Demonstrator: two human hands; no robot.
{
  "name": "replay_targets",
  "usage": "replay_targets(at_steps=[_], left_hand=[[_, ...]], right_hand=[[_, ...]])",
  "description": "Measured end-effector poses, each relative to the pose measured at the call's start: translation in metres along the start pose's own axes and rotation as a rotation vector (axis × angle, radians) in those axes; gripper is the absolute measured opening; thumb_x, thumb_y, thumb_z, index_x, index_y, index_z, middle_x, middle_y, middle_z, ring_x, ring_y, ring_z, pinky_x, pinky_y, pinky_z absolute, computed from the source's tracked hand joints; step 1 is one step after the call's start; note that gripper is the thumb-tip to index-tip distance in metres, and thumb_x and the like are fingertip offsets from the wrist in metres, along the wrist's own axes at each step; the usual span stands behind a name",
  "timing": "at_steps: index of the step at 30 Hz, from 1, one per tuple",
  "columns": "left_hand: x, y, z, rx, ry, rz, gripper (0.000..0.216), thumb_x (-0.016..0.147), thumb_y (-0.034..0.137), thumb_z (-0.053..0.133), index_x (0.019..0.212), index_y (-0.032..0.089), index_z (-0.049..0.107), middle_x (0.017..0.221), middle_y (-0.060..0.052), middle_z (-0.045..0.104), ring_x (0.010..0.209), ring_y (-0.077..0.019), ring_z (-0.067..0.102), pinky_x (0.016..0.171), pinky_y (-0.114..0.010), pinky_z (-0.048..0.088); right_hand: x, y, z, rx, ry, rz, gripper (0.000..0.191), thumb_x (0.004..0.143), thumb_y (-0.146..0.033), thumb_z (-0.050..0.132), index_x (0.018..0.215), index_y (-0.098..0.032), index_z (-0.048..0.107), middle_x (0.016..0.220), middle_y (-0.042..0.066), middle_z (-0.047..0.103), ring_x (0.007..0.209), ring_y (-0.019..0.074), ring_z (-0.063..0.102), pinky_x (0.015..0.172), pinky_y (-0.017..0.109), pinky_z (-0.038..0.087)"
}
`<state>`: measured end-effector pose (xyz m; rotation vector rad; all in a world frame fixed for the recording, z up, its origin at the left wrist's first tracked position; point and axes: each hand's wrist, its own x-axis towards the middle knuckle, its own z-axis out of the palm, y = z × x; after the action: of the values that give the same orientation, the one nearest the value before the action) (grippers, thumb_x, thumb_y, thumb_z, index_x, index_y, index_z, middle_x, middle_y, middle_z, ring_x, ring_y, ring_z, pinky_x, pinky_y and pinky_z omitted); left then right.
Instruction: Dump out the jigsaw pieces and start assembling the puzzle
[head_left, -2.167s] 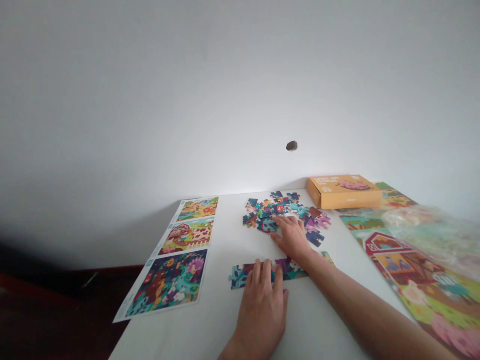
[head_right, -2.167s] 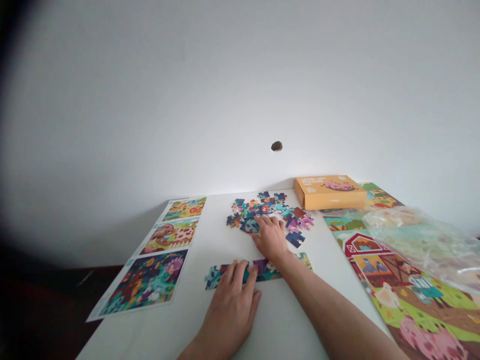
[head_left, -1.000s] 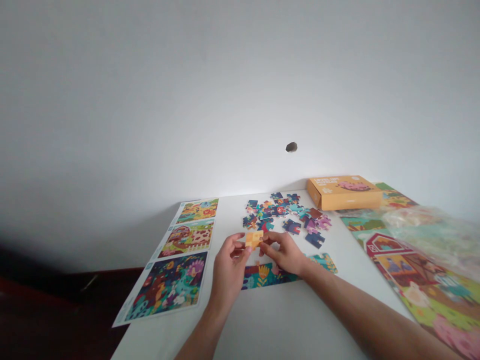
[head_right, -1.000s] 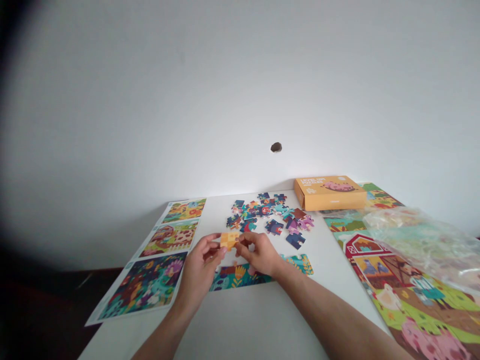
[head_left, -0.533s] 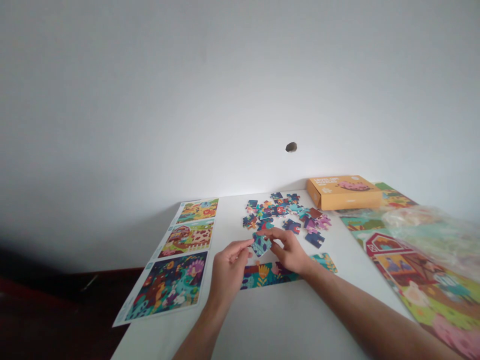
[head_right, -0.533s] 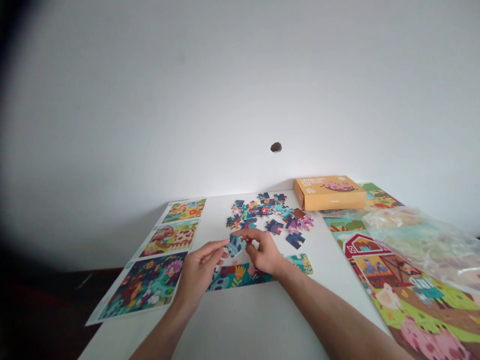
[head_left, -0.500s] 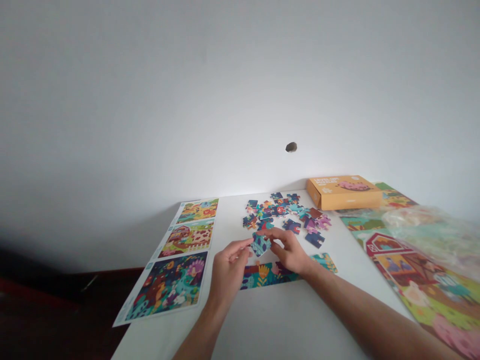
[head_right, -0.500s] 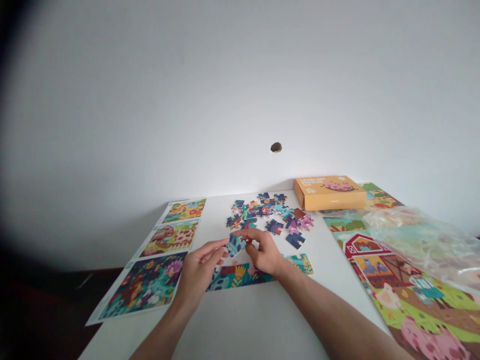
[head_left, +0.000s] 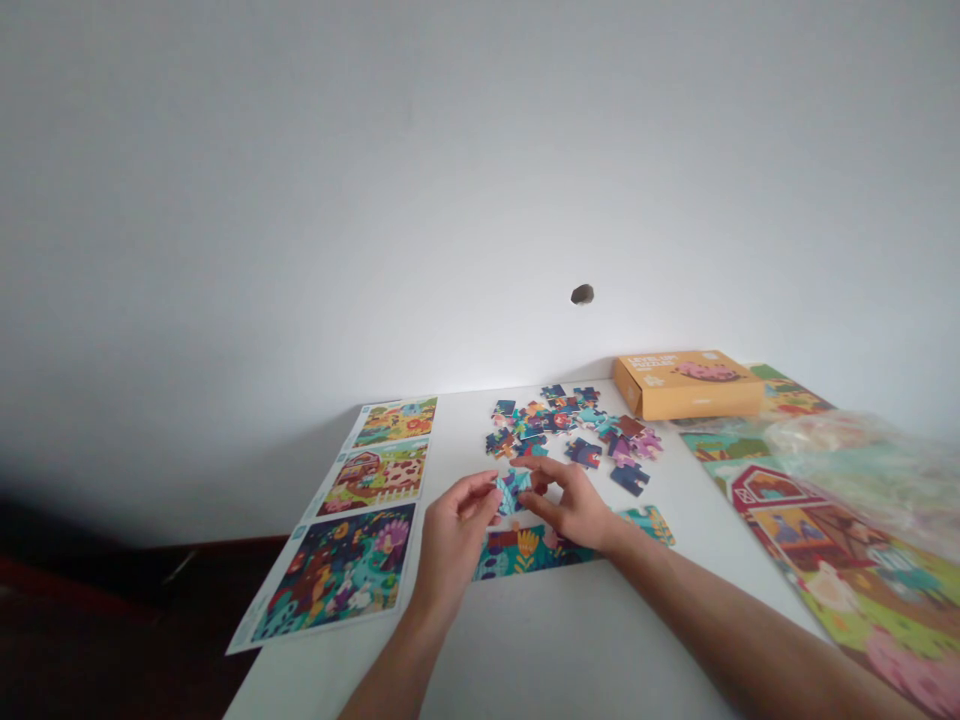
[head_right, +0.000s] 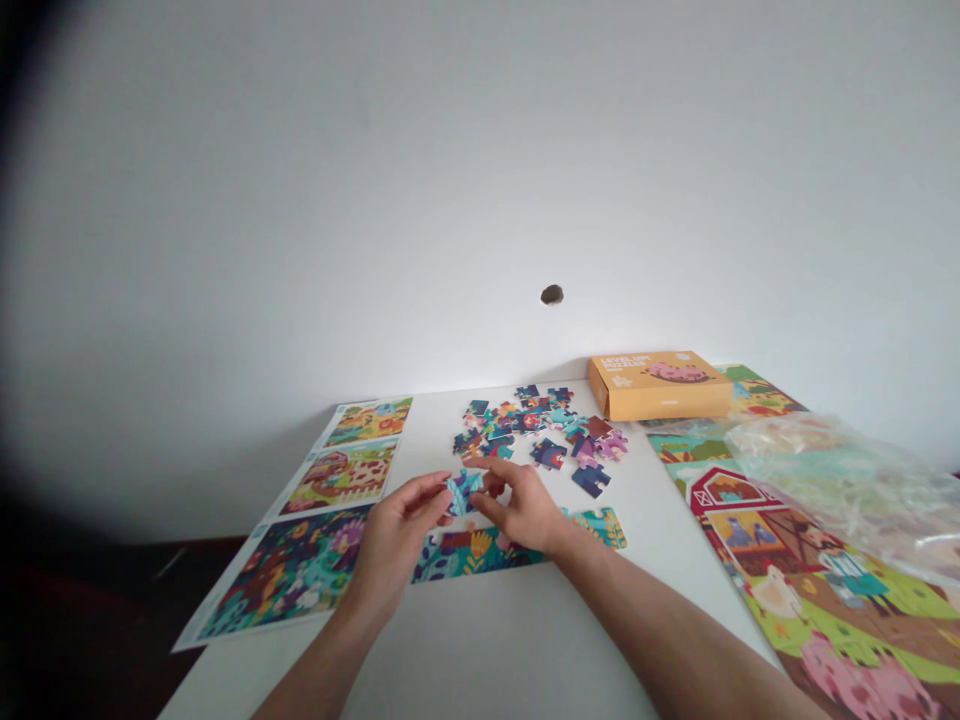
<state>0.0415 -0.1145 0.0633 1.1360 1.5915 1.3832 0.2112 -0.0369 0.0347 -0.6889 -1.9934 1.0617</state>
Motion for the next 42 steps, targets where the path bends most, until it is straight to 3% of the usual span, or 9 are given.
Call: replay_targets(at_steps=[6,19,30,42], left_hand=[[-0.001,-0.001,0.001,0.052,-0.101,0.015,0.034,0.074,0.042,0.070,0.093,0.014,0.071,0.078,-0.002,0.069,0.063,-0.0146,0.062,0.061,-0.024,0.053],[0.003,-0.011,-0.002,0.171,-0.111,0.109,0.036,0.079,0.035,0.064,0.110,0.017,0.067,0.086,-0.004,0.068,0.072,-0.0173,0.064,0.062,-0.025,0.052],[0.002,-0.010,-0.003,0.286,-0.121,0.164,0.029,0.081,0.031,0.059,0.105,0.017,0.068,0.078,-0.001,0.065,0.069,-0.0153,0.059,0.064,-0.023,0.046],[0.002,-0.008,-0.003,0.283,-0.110,0.146,0.030,0.079,0.032,0.061,0.103,0.018,0.070,0.077,-0.002,0.067,0.068,-0.0162,0.060,0.063,-0.023,0.046]], right_hand=[[0.001,0.005,0.002,0.068,-0.024,0.024,0.032,0.088,-0.037,0.062,0.113,-0.017,0.063,0.075,0.000,0.064,0.068,0.0131,0.056,0.069,0.026,0.047],[0.000,0.007,0.004,0.105,-0.060,0.081,0.035,0.086,-0.046,0.062,0.110,-0.020,0.062,0.076,0.001,0.068,0.069,0.0177,0.064,0.065,0.028,0.050],[0.000,0.006,0.004,0.148,-0.086,0.159,0.038,0.083,-0.053,0.065,0.102,-0.020,0.061,0.082,0.003,0.072,0.067,0.0188,0.067,0.054,0.025,0.047],[0.001,0.007,0.003,0.082,-0.093,0.148,0.041,0.083,-0.056,0.063,0.103,-0.021,0.062,0.082,0.004,0.072,0.073,0.0215,0.068,0.057,0.028,0.049]])
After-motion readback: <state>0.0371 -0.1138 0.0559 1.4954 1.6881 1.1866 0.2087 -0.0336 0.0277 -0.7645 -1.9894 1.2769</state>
